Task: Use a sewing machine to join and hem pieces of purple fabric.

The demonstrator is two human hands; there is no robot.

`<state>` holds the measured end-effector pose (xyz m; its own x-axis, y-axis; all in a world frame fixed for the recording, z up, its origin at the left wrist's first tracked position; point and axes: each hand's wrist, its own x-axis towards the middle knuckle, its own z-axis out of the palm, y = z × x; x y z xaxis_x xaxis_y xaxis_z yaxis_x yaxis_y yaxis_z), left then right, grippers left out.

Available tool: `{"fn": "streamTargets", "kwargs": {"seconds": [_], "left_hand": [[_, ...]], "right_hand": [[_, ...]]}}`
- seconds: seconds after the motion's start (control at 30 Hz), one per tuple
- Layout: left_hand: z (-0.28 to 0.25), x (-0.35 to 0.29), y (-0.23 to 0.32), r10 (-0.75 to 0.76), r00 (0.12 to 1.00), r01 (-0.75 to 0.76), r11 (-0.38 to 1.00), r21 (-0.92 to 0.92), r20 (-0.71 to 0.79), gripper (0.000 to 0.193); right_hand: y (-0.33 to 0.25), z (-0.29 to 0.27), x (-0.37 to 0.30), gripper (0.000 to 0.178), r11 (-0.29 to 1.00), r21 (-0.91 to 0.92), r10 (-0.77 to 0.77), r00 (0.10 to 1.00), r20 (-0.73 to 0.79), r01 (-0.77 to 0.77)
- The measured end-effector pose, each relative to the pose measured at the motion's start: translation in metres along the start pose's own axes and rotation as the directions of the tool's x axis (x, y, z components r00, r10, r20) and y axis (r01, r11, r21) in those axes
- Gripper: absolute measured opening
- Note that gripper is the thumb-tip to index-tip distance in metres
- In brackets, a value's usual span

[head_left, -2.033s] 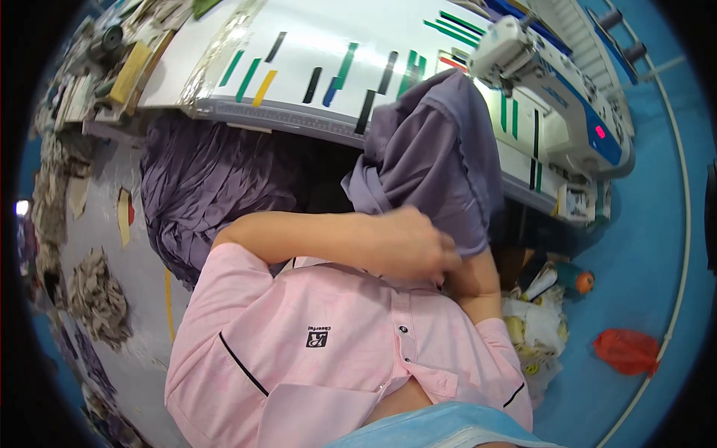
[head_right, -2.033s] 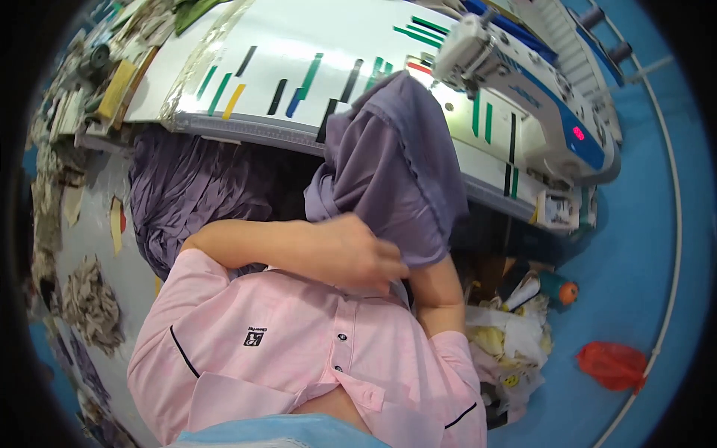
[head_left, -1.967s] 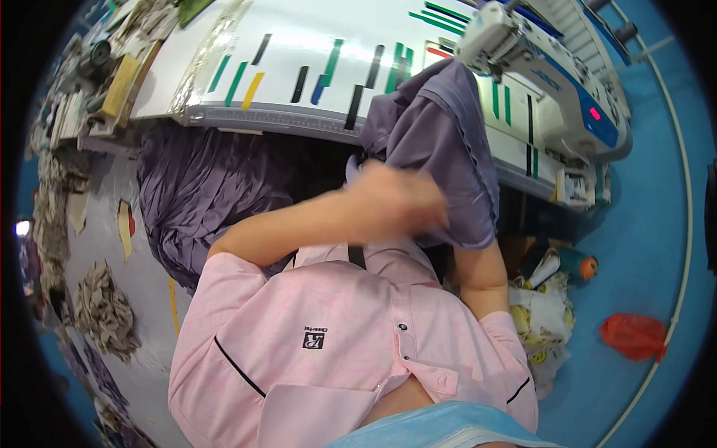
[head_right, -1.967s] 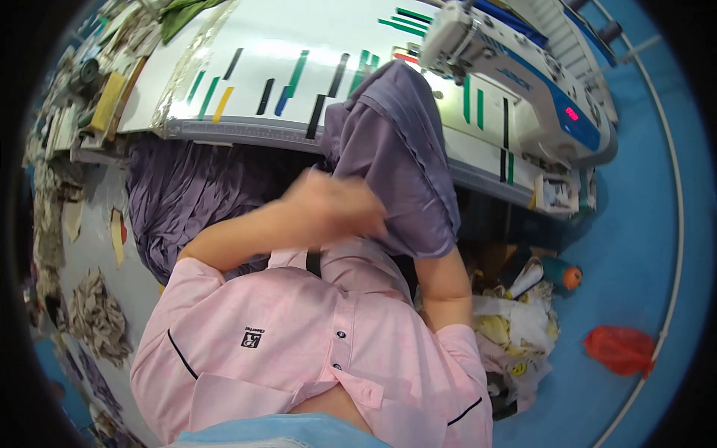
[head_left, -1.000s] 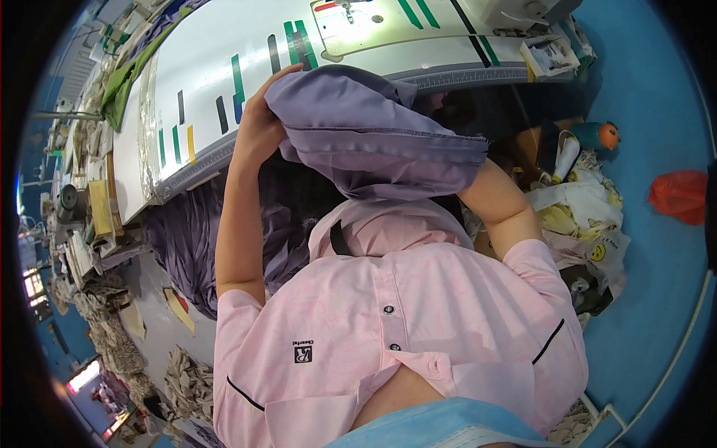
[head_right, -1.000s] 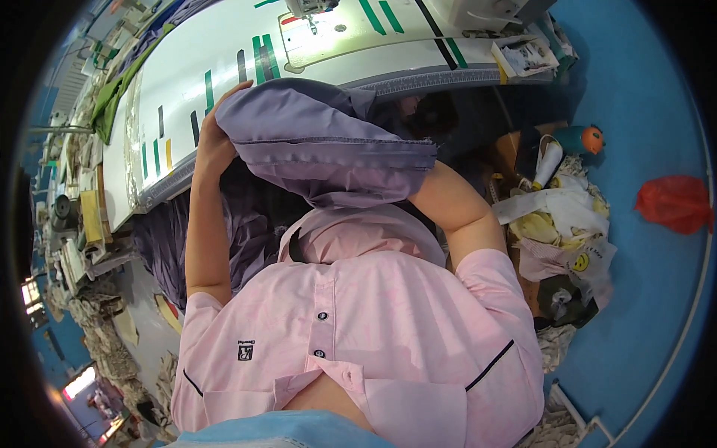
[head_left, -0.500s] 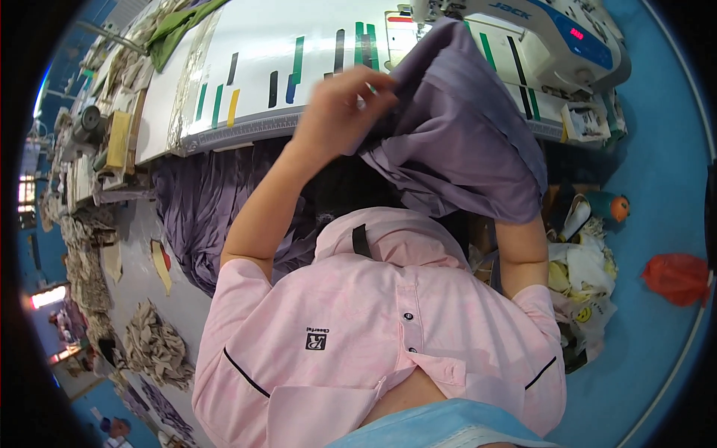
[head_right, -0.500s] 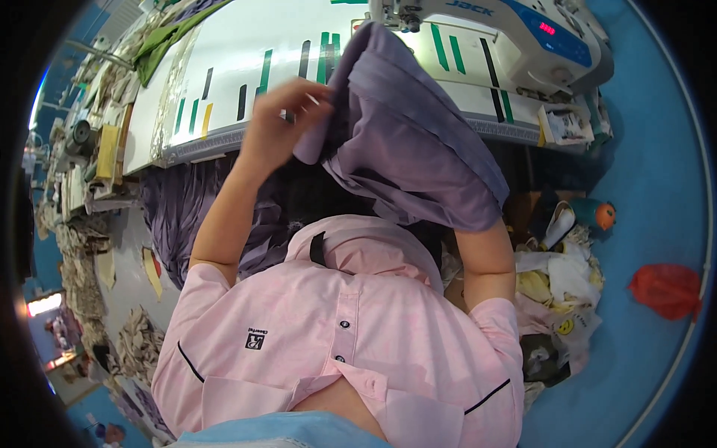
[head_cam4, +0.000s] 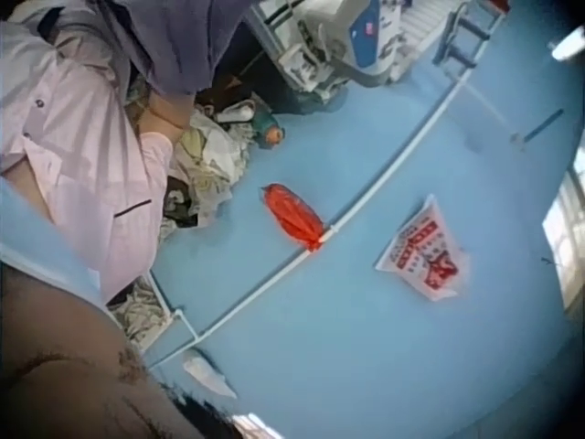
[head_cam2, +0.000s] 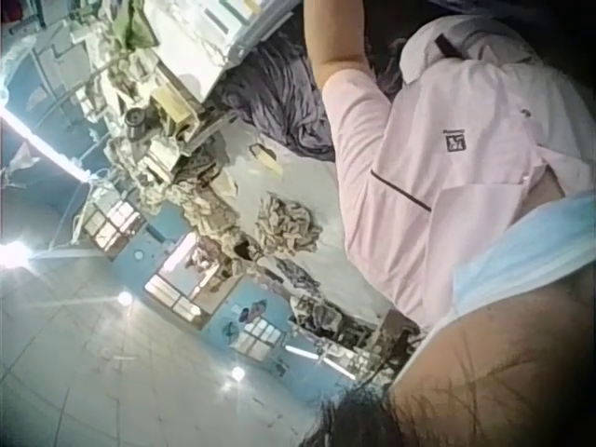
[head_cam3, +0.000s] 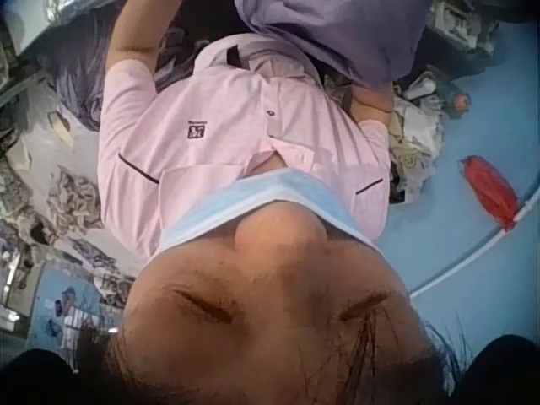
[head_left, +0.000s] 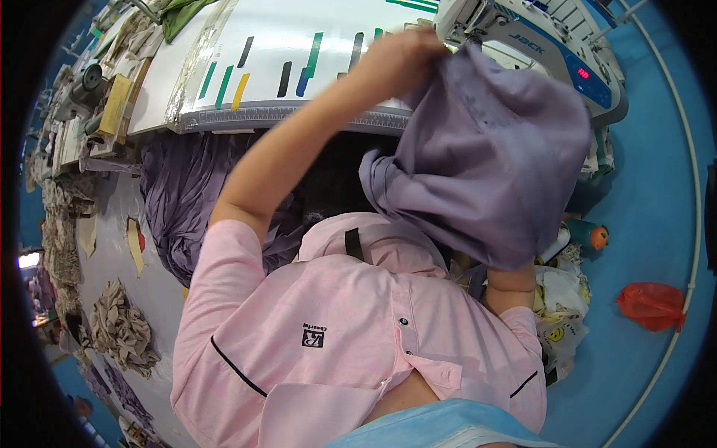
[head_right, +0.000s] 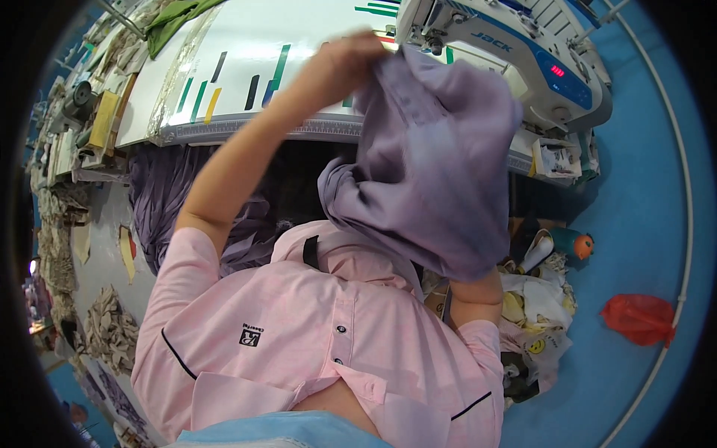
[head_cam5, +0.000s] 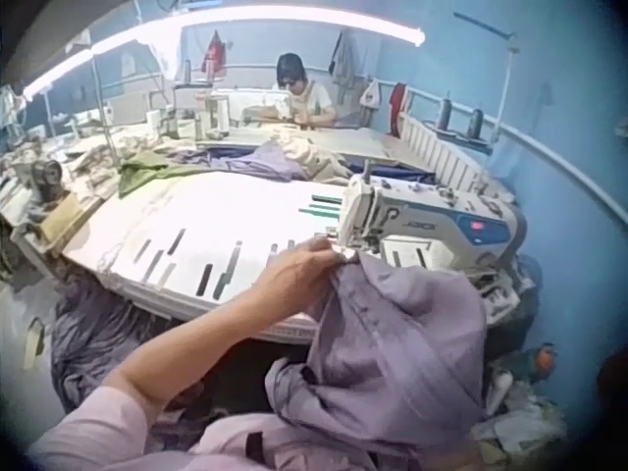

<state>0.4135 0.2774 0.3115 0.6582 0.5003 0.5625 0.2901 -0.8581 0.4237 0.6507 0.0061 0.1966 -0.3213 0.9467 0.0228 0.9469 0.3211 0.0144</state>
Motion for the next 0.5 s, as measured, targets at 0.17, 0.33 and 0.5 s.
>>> {"fn": "streamTargets", "kwargs": {"seconds": [0.17,0.33,0.5], "left_hand": [[-0.100,0.067,0.042,0.209,0.882,-0.270,0.959,-0.090,-0.422,0.023],[-0.151,0.066,0.069,0.560,0.614,-0.628,0.773,0.085,-0.556,0.027],[-0.094,0.061,0.097,0.571,0.786,-0.594,0.590,-0.548,-0.237,0.032]], "right_hand": [[-0.005,-0.011,-0.002,0.028,0.989,-0.069,-0.130,0.991,-0.011,0.129],[-0.037,-0.041,0.024,0.026,0.996,0.081,-0.042,0.997,-0.061,0.047],[0.011,-0.181,0.047,0.021,0.397,0.746,0.482,0.570,-0.666,0.535]]}}
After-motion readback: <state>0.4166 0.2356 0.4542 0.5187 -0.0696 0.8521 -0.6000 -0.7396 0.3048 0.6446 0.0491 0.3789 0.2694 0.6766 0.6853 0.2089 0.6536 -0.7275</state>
